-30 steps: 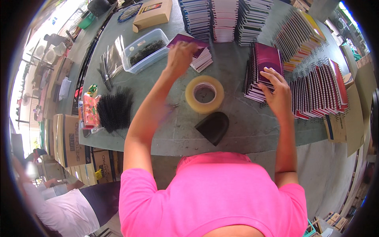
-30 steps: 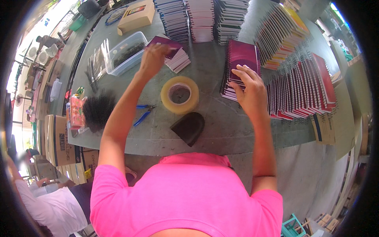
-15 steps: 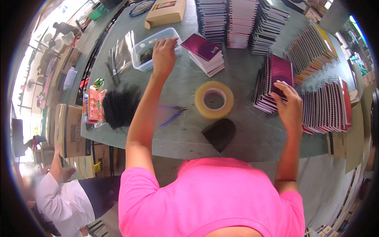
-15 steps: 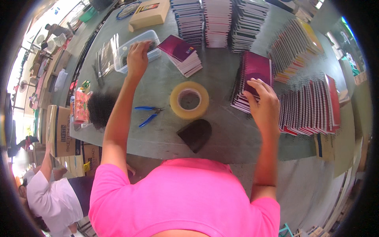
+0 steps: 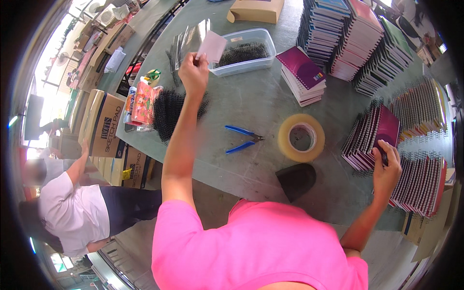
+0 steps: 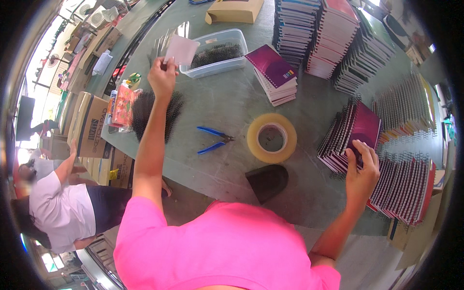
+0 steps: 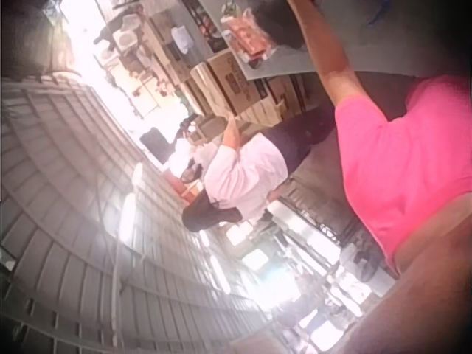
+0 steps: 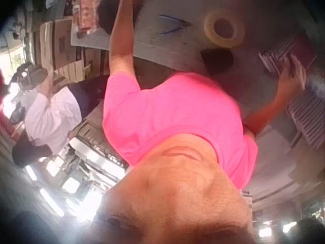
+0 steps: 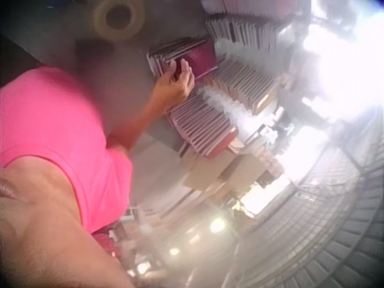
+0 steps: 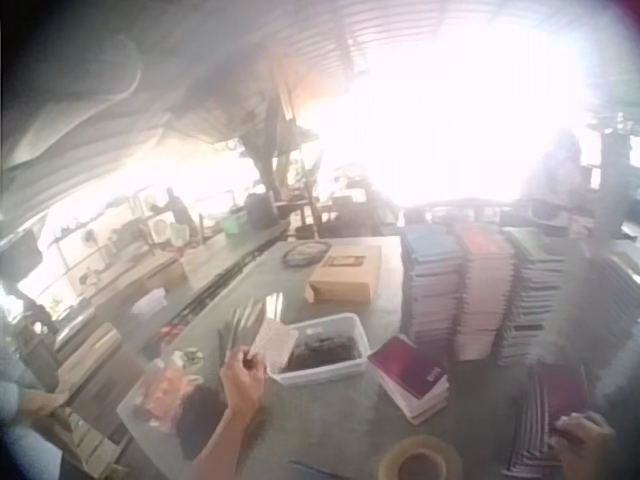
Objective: The person threads a spiral binding into a notebook cover and pages by hand, using a roll of tape to support the book, and then adds the finished notebook to a stack.
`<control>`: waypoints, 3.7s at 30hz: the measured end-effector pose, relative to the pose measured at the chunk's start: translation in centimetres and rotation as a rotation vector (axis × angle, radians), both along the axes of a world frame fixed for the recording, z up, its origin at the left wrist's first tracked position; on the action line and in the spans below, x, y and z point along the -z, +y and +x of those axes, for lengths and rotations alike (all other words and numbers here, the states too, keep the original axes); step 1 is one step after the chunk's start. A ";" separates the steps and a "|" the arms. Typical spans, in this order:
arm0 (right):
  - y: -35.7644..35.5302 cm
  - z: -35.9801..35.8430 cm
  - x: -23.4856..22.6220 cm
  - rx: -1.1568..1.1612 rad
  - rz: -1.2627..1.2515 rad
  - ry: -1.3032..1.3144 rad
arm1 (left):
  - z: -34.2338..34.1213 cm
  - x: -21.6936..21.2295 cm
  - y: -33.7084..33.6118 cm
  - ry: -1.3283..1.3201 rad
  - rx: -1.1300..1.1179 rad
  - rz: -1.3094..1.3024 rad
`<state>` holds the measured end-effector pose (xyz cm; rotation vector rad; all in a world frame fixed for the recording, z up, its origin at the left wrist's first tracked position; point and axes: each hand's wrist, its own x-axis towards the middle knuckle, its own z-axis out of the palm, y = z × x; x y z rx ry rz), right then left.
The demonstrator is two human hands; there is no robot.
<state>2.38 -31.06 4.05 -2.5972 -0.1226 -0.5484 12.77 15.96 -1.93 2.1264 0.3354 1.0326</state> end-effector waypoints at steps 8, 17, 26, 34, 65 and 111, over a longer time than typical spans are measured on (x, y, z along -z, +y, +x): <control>0.0 0.0 0.1 -0.002 -0.013 -0.004 | 7.1 2.8 4.6 0.272 -0.301 0.464; 1.1 -0.4 -2.0 0.029 0.044 -0.014 | 8.4 3.1 5.8 0.369 -0.503 0.526; 14.8 10.9 3.9 -0.394 -0.094 -0.293 | 3.4 0.4 -10.9 0.266 0.589 0.747; 13.7 13.0 9.0 -0.508 -0.027 -0.110 | -3.5 2.8 -11.2 0.276 0.717 0.335; 8.4 1.9 9.6 -0.504 0.879 0.313 | -10.2 3.2 -18.8 0.261 1.064 -0.584; 13.7 3.6 6.7 -0.663 0.003 0.061 | -19.0 9.4 0.6 0.926 -0.377 0.601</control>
